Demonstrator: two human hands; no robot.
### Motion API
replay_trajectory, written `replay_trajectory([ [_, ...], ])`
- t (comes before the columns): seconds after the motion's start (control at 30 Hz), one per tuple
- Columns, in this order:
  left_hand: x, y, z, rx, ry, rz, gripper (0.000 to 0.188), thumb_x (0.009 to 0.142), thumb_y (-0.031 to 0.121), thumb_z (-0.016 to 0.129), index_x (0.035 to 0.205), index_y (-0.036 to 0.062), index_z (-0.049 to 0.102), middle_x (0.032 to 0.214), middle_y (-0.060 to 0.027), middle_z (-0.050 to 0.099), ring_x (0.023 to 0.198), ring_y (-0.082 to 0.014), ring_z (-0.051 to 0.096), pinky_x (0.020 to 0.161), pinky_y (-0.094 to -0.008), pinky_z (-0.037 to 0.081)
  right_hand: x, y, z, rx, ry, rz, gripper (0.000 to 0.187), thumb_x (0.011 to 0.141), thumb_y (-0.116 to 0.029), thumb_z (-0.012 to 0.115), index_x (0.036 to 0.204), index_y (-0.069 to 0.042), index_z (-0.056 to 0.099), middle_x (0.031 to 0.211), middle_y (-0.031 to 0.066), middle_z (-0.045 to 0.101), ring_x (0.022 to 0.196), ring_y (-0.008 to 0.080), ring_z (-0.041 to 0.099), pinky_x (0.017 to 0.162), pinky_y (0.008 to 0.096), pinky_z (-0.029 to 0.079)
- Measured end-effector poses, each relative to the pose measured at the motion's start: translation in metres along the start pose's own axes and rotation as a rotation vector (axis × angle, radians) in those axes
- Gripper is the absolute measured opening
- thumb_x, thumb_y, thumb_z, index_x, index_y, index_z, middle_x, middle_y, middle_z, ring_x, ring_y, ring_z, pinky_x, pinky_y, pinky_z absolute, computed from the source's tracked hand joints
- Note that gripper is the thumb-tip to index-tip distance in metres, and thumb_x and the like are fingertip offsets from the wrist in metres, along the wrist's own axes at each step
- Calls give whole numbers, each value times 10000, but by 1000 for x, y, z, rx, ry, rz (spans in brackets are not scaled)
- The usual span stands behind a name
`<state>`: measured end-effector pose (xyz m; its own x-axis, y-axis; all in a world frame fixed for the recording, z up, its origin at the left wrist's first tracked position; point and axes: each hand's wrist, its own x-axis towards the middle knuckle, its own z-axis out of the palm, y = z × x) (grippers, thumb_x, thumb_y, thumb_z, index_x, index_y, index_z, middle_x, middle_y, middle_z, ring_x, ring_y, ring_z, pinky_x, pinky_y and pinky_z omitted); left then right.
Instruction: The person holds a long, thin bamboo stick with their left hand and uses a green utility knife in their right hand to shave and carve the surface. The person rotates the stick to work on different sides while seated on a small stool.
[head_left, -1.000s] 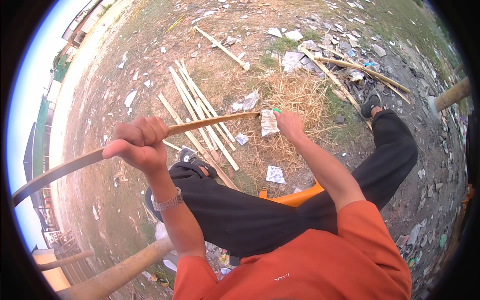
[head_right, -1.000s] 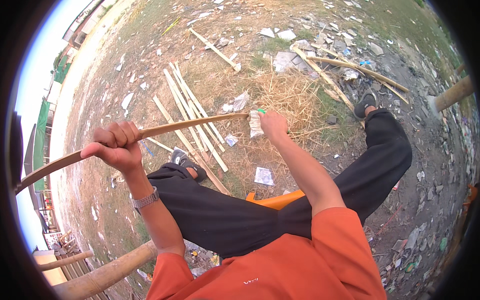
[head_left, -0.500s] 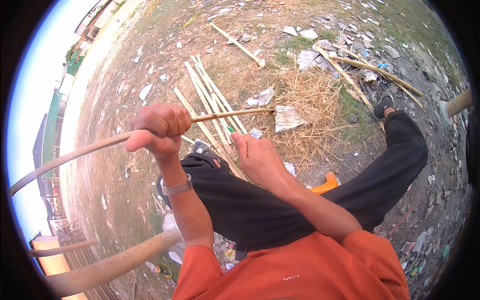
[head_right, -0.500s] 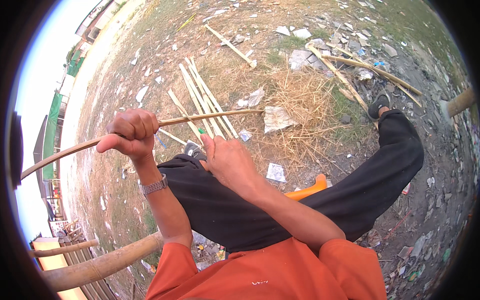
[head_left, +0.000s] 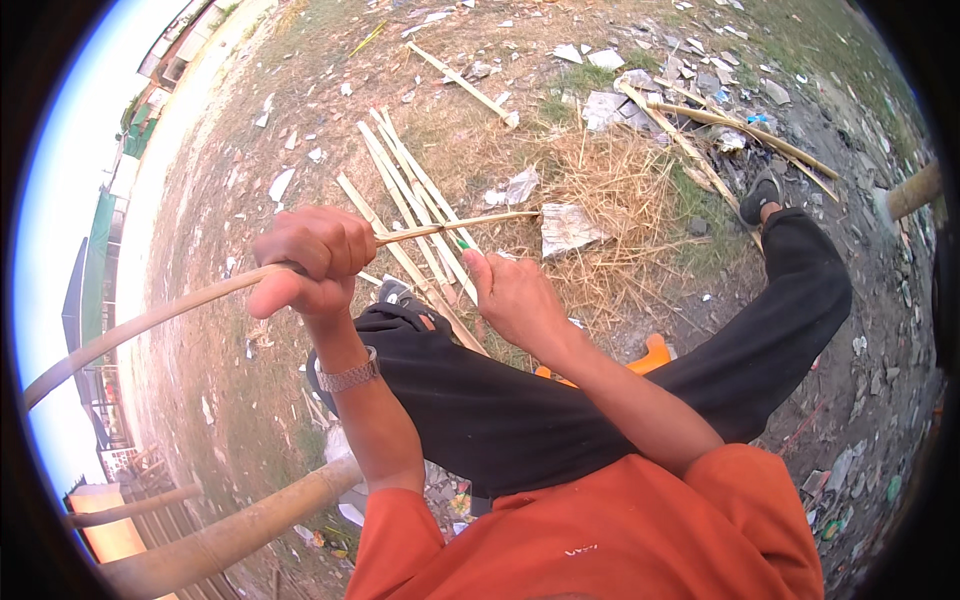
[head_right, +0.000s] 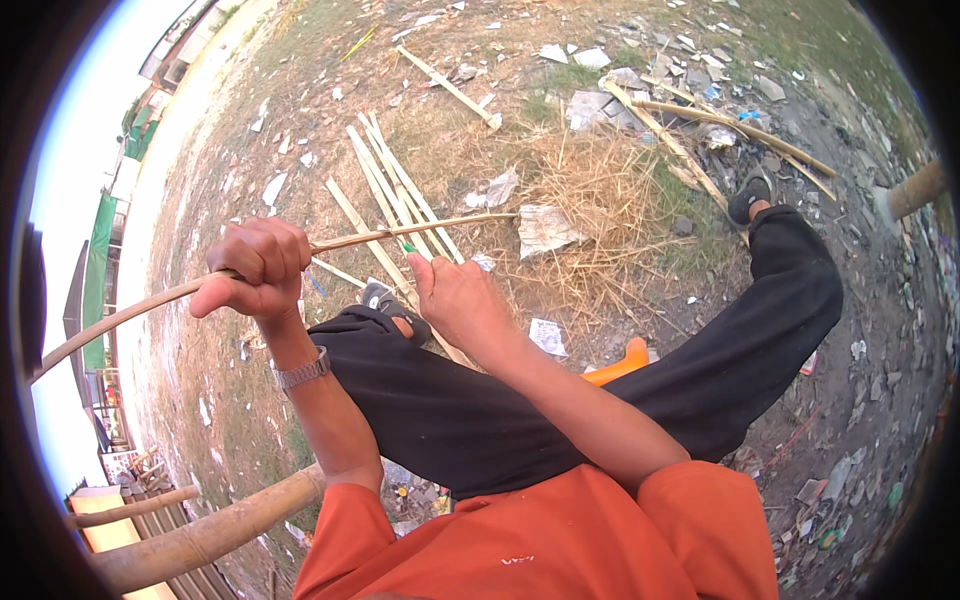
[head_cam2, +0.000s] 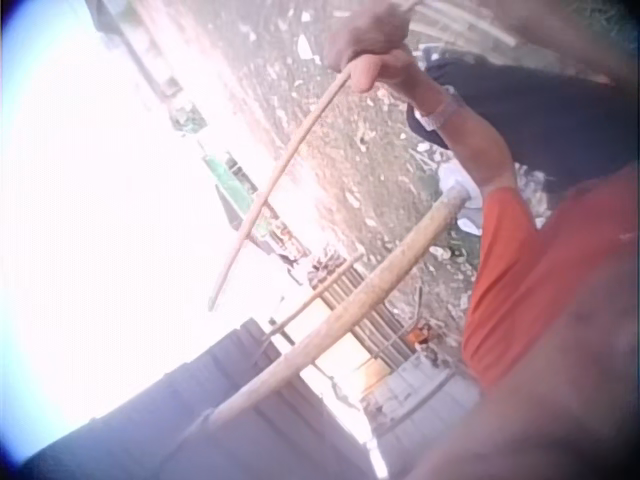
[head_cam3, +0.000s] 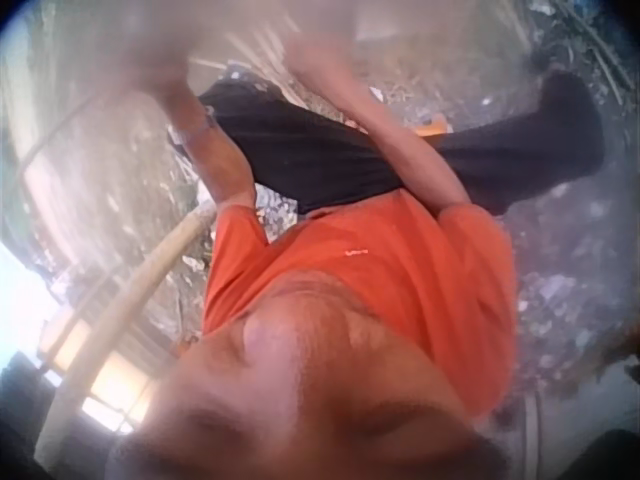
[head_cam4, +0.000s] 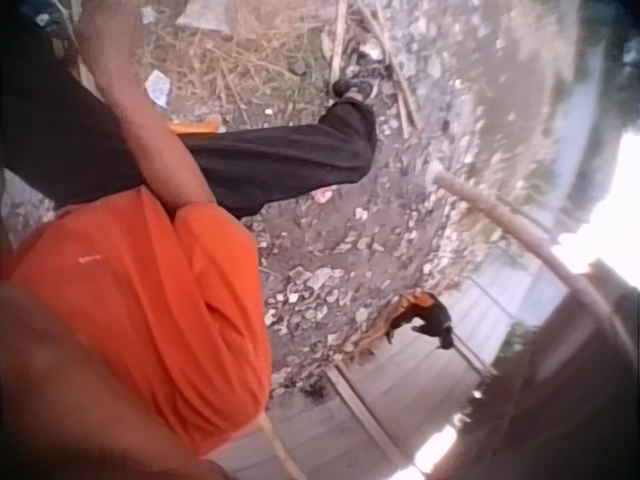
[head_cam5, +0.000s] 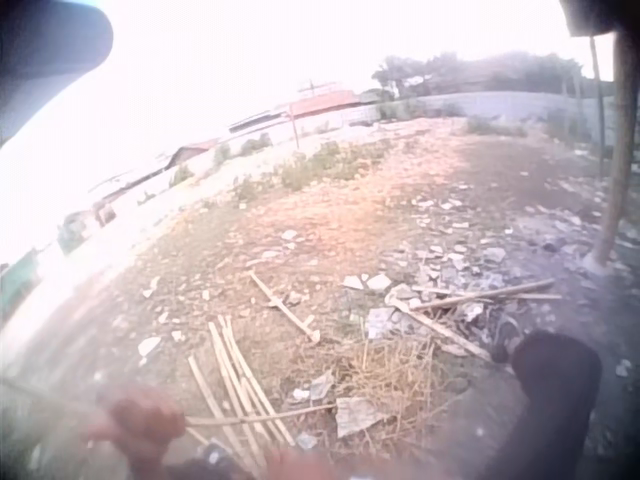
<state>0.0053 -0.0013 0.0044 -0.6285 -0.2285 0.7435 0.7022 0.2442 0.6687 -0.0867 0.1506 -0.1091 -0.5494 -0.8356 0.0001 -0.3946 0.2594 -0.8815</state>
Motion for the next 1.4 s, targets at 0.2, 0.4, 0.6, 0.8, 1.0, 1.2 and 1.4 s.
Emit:
replay_trajectory([
  [0.2,0,2,8,30,3,7,650,795,680,475,541,134,230,421,56,208,318,-67,219,301,-236,195,-1,1,0,-8,-15,28,571,986,-391,336,750,43,623,690,303,599,717,471,606,687,516,490],
  [0.4,2,1,2,-1,1,38,622,818,616,504,554,105,266,419,51,241,319,-71,234,299,-236,202,7,35,8,-25,9,113,529,987,-364,347,794,49,616,677,292,575,655,471,563,653,510,447],
  [0.6,3,-4,2,-16,-12,43,625,810,622,514,559,104,272,428,51,238,322,-70,238,303,-240,197,13,53,20,-9,28,151,538,990,-359,342,756,47,605,678,285,581,654,464,565,642,508,444],
  [0.8,3,-2,4,-2,-13,41,630,800,633,519,557,104,278,428,50,238,322,-73,240,304,-239,209,7,52,22,-3,39,124,578,992,-384,326,725,46,605,667,301,579,669,478,575,666,526,454],
  [1.0,-3,-2,-6,13,4,29,640,789,664,496,564,112,264,429,56,225,320,-74,231,304,-240,206,20,87,22,-65,-88,284,615,987,-411,303,808,67,646,732,317,606,725,485,603,701,532,482],
  [1.2,5,-6,0,-4,3,26,640,778,671,506,568,115,269,431,52,230,322,-75,229,310,-238,204,25,134,47,-102,-52,356,591,992,-383,301,767,61,621,673,296,591,659,466,585,690,529,450],
  [1.4,1,-6,0,47,31,-2,657,771,725,462,571,143,233,442,58,201,342,-64,197,334,-231,178,13,129,58,-70,9,378,607,985,-398,300,787,57,649,758,318,613,736,468,607,733,522,470],
])
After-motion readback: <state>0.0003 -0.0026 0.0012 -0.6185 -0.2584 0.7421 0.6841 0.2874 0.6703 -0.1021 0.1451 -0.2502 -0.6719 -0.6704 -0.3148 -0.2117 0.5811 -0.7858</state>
